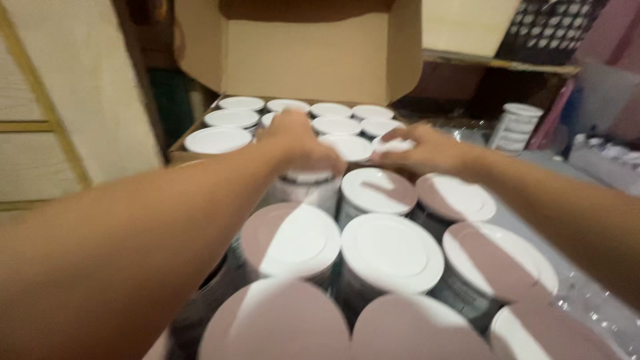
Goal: The person repeatedly picks up cylindrical formula cans, removes the white lids, and then replaces them. The cans are stacked on the floor in a room with a wooden dresser and a cardboard box in the background.
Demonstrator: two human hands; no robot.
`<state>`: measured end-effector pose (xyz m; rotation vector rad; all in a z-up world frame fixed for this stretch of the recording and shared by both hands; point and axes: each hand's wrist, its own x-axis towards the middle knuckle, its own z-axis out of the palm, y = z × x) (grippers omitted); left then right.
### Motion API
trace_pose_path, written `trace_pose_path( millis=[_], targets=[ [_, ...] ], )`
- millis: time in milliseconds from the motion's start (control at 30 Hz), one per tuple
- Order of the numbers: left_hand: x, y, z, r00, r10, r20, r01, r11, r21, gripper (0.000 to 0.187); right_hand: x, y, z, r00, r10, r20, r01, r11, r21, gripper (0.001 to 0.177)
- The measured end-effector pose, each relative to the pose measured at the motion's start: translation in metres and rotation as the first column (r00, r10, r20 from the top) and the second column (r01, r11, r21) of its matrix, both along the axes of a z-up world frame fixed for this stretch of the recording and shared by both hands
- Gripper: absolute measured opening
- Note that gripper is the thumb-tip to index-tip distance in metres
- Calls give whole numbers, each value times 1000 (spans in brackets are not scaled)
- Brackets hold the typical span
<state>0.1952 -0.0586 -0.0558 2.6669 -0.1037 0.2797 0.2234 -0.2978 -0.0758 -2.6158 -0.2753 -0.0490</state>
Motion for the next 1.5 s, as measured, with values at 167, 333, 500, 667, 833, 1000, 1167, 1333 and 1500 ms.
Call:
trace_pose_path(
  millis=[167,333,500,667,833,1000,1167,1333,1500],
  targets=[
    [-6,4,49,999,-12,51,13,1000,-24,78,-14,11,39,999,10,51,-22,974,224,75],
    [-31,8,97,979,-60,197,66,998,-23,83,-28,58,67,987,161,24,-153,861,486,53],
    [-64,22,161,946,-68,318,125,979,-161,86,-62,100,116,983,180,42,-140,582,801,33],
    [-119,32,178,950,-26,310,91,977,-195,89,-118,112,139,979,172,110,-188,558,808,22],
    [-182,38,143,952,12,306,44,983,-176,101,-170,115,106,992,112,59,-111,551,827,21],
    [-223,47,98,975,-37,219,83,975,-205,94,-186,112,78,980,194,-35,-104,663,742,34],
    [-236,57,70,980,-41,196,94,957,-273,122,-175,143,101,997,58,-60,-34,939,342,36],
    [-247,59,32,817,-14,576,299,865,-403,161,-176,183,101,964,-8,265,5,1000,9,32],
    [-242,62,12,881,-12,473,346,699,-626,158,-186,190,98,948,-15,319,37,997,-62,39]
  ],
)
